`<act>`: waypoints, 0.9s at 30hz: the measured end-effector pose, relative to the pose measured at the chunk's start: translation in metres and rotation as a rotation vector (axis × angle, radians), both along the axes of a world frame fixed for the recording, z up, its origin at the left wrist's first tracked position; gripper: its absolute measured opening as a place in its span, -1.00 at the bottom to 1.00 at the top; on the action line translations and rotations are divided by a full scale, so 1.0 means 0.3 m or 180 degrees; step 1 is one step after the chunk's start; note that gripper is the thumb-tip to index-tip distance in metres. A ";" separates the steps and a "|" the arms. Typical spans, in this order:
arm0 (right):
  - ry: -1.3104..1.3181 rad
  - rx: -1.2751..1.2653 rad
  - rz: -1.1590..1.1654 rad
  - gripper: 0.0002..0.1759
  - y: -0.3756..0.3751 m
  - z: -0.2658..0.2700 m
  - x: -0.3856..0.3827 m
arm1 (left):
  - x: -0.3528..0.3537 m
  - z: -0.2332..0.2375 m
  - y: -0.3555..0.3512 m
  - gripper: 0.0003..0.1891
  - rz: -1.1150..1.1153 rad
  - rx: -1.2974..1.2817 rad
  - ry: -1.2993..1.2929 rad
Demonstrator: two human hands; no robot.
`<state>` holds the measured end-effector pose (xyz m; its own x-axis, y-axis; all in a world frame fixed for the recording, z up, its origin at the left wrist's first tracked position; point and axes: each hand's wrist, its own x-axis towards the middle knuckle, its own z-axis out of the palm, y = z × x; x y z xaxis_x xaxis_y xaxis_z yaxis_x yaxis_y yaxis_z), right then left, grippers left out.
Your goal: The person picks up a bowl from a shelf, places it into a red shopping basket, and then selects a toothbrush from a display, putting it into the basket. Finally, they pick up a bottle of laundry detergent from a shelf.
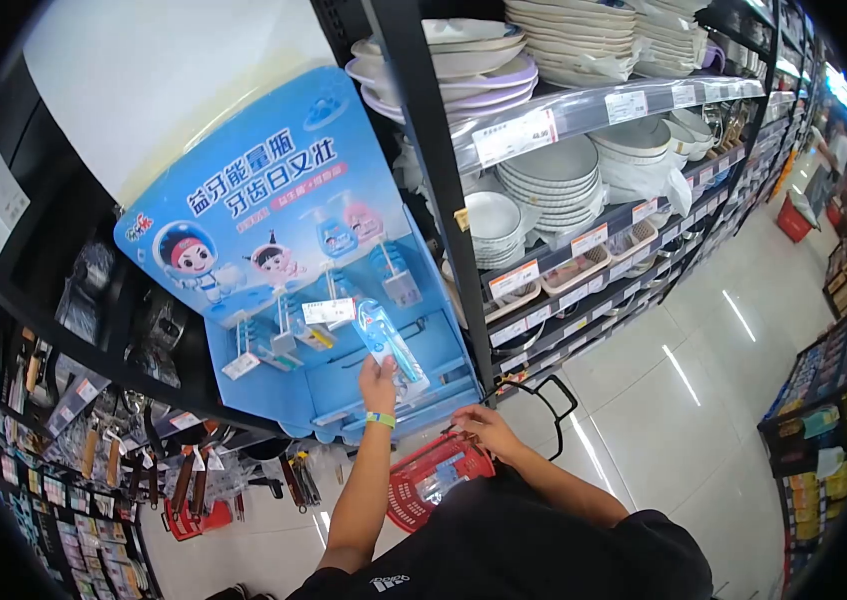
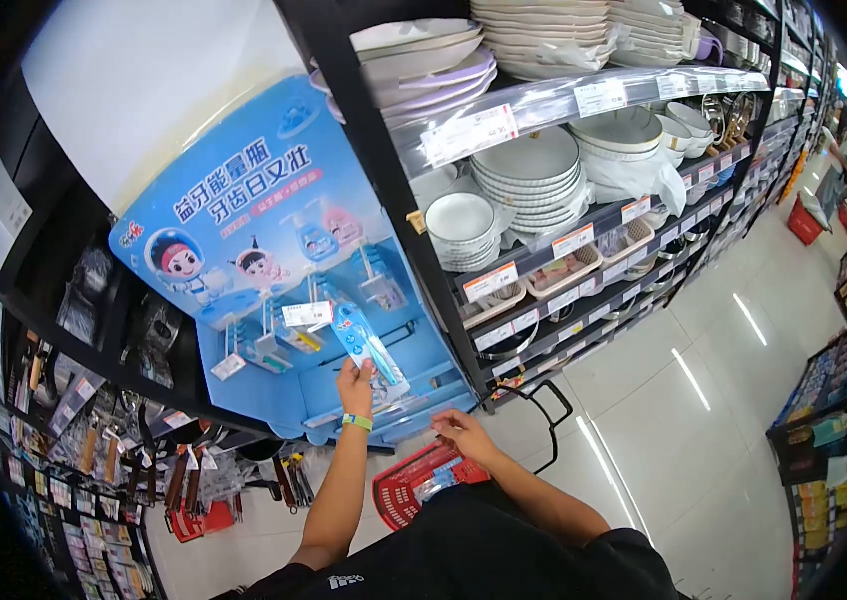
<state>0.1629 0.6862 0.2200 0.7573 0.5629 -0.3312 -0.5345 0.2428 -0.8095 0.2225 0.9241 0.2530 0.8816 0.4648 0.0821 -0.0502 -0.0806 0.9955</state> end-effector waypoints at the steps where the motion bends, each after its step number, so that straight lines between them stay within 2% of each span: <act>1: 0.0013 -0.0013 -0.0037 -0.71 -0.015 0.015 0.010 | 0.047 0.019 -0.004 -0.76 0.0025 -0.0071 -0.0137; 4: 0.0046 -0.0085 -0.0062 -0.71 -0.043 0.002 0.044 | 0.157 0.048 0.008 -0.76 0.0004 -0.0039 -0.0307; 6: 0.0056 -0.0105 -0.0129 -0.72 -0.053 -0.009 0.066 | 0.209 0.049 0.019 -0.78 -0.0134 0.0256 -0.0378; 13: 0.0167 -0.0055 -0.0182 -0.73 -0.065 -0.023 0.126 | 0.279 0.007 0.043 -0.84 -0.0065 0.0670 -0.0308; 19: 0.0239 -0.0077 -0.0076 -0.76 -0.055 -0.079 0.164 | 0.316 -0.056 0.035 -0.84 -0.0071 0.0261 -0.0413; 21: 0.0096 -0.0112 0.0001 -0.77 -0.051 -0.092 0.178 | 0.327 -0.050 0.029 -0.83 -0.0031 0.0342 -0.0352; 27: 0.0368 0.0097 -0.0152 -0.83 -0.052 -0.079 0.193 | 0.370 -0.033 0.019 -0.83 0.0107 0.0500 -0.0529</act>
<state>0.2209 0.6707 0.1964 0.7411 0.5383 -0.4012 -0.6112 0.2936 -0.7350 0.3336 0.9298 0.2431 0.8341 0.4637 0.2987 -0.2072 -0.2384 0.9488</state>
